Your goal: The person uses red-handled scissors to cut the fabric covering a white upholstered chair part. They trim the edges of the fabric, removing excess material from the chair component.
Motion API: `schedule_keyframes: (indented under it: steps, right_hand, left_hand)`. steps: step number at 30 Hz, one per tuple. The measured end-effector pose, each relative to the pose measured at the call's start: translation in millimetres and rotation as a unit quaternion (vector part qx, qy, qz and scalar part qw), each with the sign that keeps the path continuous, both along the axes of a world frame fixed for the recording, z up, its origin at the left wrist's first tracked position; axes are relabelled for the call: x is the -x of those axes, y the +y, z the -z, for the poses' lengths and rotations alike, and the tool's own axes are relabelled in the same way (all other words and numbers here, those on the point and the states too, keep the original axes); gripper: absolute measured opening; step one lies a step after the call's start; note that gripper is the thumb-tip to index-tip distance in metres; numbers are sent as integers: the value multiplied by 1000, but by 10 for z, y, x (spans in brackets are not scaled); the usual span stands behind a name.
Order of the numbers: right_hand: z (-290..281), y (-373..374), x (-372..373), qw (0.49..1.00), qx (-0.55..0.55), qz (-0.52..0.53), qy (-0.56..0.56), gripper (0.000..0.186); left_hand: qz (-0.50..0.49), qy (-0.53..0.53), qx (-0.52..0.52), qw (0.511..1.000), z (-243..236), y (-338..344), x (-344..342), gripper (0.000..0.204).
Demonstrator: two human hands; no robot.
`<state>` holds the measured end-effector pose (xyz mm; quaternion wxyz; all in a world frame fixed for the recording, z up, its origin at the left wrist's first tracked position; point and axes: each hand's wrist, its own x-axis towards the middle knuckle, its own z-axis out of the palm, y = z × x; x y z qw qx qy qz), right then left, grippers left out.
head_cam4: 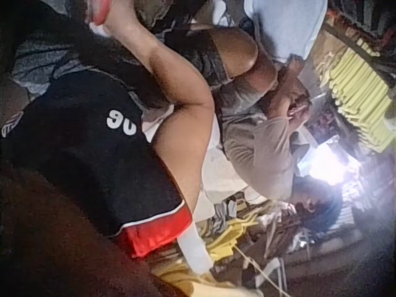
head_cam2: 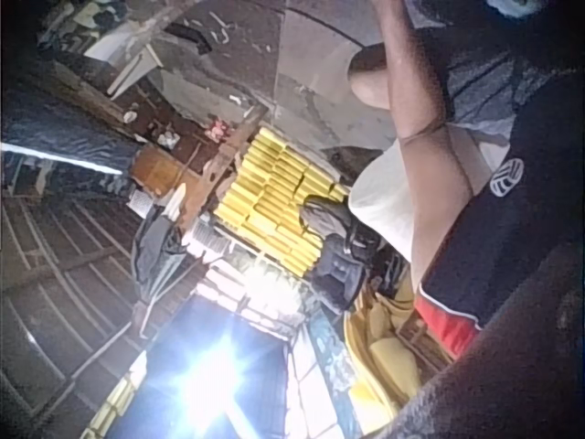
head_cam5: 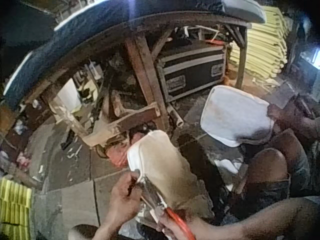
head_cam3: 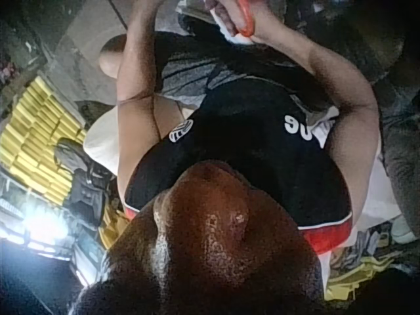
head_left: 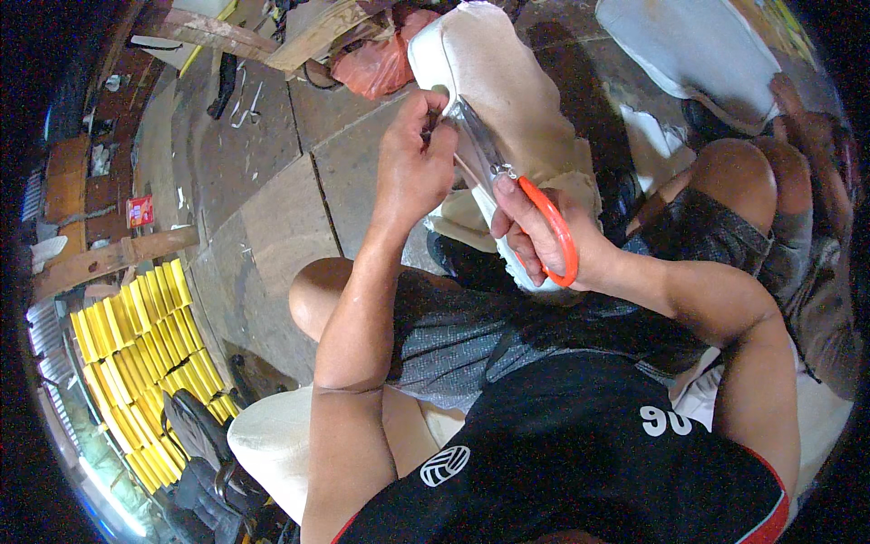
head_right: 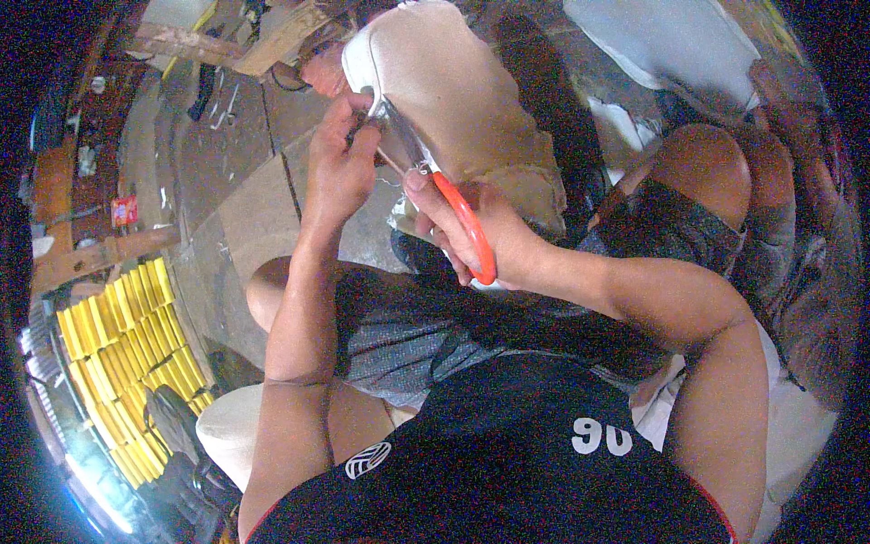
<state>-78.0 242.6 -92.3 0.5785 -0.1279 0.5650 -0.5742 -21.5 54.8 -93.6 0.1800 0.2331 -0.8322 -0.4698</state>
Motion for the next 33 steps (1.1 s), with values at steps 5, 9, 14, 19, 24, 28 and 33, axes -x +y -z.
schedule_keyframes:
  steps: [5,9,14,19,24,28,33]
  right_hand:
    - [-49,-24,-28,998,-39,-25,36,62]
    - [-9,-32,-35,994,1,-1,110,53]
    - [-90,-29,52,987,-48,-30,152,47]
    - [-204,64,134,986,19,-14,165,48]
    - [-79,-65,391,899,26,78,430,38]
    - [203,-299,580,839,11,78,539,21]
    - [385,-330,574,851,30,85,517,15]
  left_hand:
    - [-2,-7,-19,1000,-35,42,0,10]
    - [-1,-19,-35,999,-60,73,10,9]
    - [-6,-21,7,1000,-49,41,-3,14]
    - [-41,10,-52,998,27,-8,-24,19]
    - [-12,0,-79,997,34,-36,-28,18]
    - [-27,-1,-119,993,-82,91,4,18]
    - [-21,-12,-38,999,-40,66,-4,13]
